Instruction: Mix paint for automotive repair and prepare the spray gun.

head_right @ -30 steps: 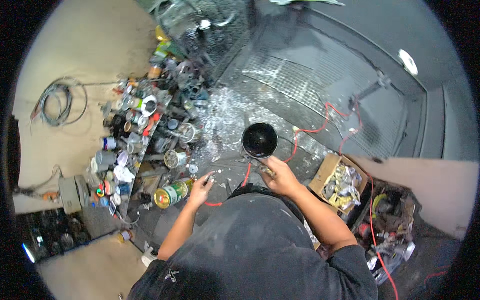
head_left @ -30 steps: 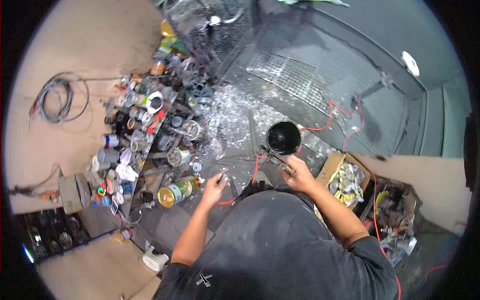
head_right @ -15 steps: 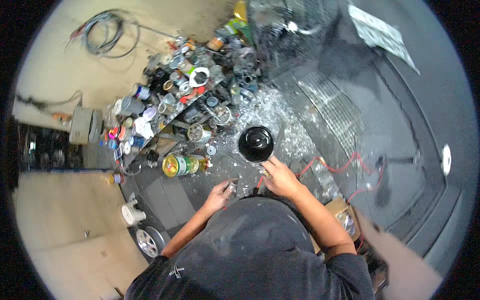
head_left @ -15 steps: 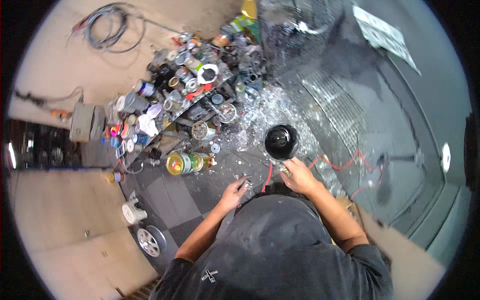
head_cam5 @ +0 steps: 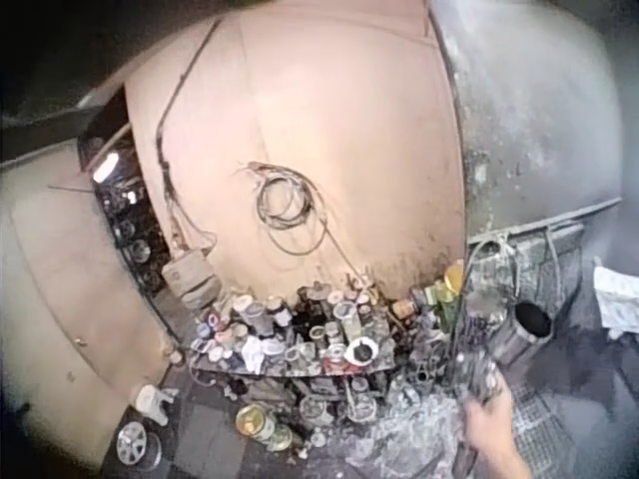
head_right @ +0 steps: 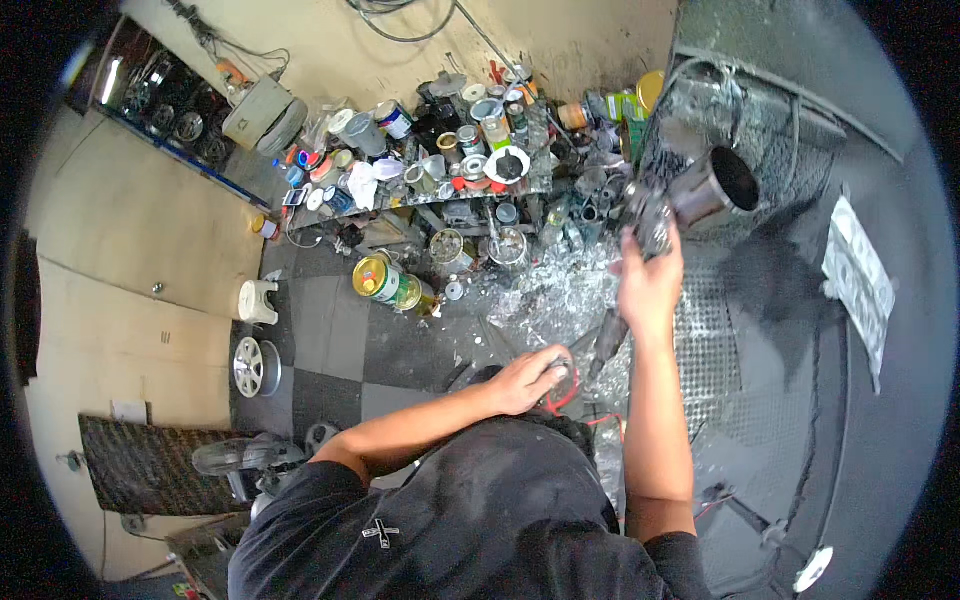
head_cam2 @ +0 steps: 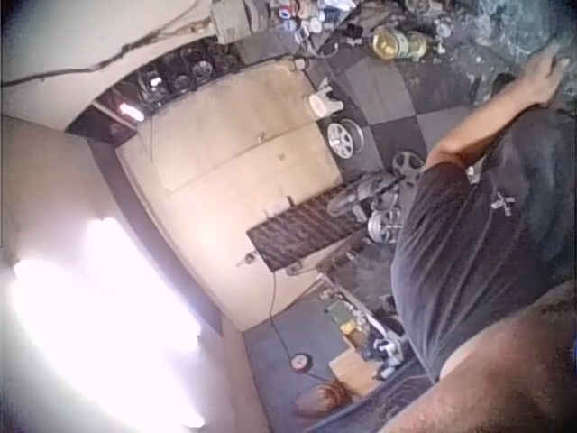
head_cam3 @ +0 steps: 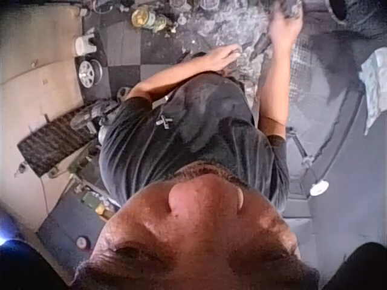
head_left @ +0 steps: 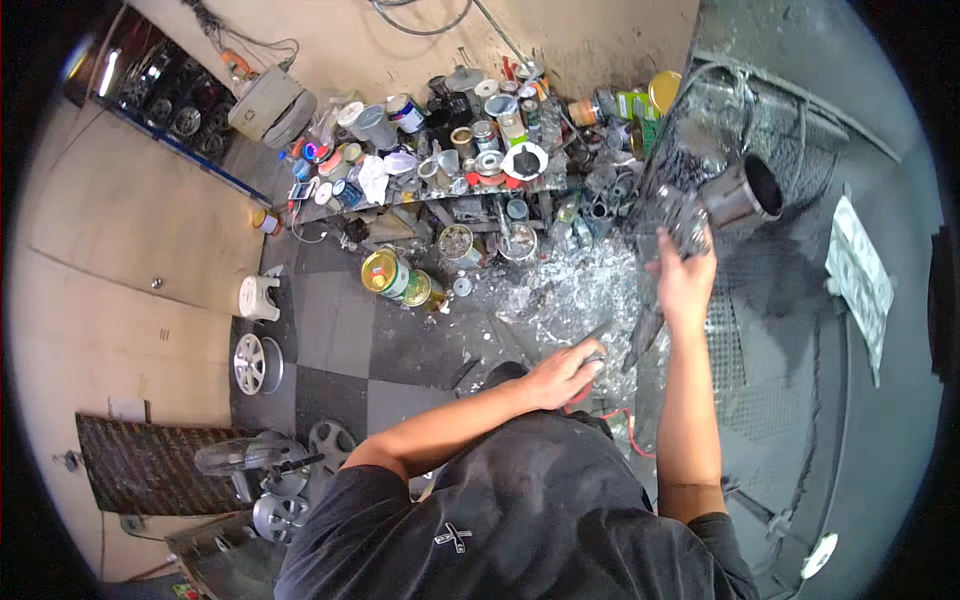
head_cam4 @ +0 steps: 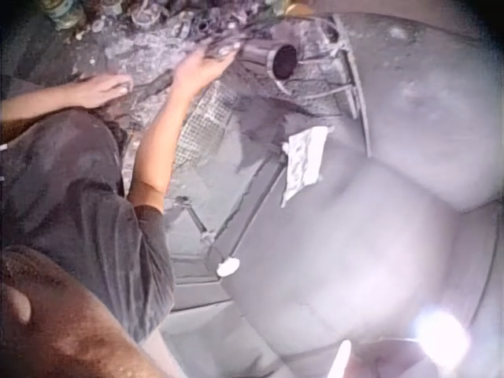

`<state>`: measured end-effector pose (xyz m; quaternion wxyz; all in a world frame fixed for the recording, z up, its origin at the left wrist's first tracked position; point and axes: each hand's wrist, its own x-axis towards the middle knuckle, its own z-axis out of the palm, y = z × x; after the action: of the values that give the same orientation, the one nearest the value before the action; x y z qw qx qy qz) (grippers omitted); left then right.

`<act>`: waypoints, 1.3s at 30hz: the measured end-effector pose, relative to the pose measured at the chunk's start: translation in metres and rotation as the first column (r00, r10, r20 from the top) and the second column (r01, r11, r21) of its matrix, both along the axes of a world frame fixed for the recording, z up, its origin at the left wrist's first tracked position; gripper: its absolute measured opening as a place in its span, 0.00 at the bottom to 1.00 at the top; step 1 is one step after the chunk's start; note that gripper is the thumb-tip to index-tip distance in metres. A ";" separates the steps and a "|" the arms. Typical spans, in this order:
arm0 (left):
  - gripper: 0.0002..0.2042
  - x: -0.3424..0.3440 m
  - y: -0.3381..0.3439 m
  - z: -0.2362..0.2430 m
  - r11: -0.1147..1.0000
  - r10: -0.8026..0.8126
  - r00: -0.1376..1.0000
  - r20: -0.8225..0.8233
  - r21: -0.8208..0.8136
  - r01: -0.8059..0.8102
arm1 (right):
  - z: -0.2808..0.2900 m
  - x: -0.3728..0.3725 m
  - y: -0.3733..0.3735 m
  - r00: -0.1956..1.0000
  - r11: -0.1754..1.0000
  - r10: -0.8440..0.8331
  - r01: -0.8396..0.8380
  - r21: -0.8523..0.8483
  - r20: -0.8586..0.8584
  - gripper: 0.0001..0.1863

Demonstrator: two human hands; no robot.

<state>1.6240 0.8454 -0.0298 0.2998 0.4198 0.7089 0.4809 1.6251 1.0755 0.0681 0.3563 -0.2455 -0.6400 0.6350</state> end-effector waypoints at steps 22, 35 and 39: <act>0.20 -0.188 0.056 -0.058 0.987 -0.091 0.819 0.566 0.160 -0.001 | -0.044 -0.227 0.021 0.980 0.986 -0.152 0.160 -0.047 0.131 0.13; 0.34 -0.337 0.081 -0.080 0.834 -0.495 0.811 0.312 -0.090 0.544 | -0.012 -0.207 0.161 0.875 0.853 -0.478 0.483 -0.196 0.076 0.13; 0.33 -0.375 0.017 -0.128 0.549 -0.646 0.553 0.527 -0.183 0.816 | -0.004 -0.216 0.251 0.881 0.836 -0.442 0.473 -0.277 0.169 0.09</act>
<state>1.2490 0.8628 -0.1579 0.6940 0.5013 0.4669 0.2215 1.4088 1.3264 0.0637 0.4228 -0.4751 -0.4715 0.6109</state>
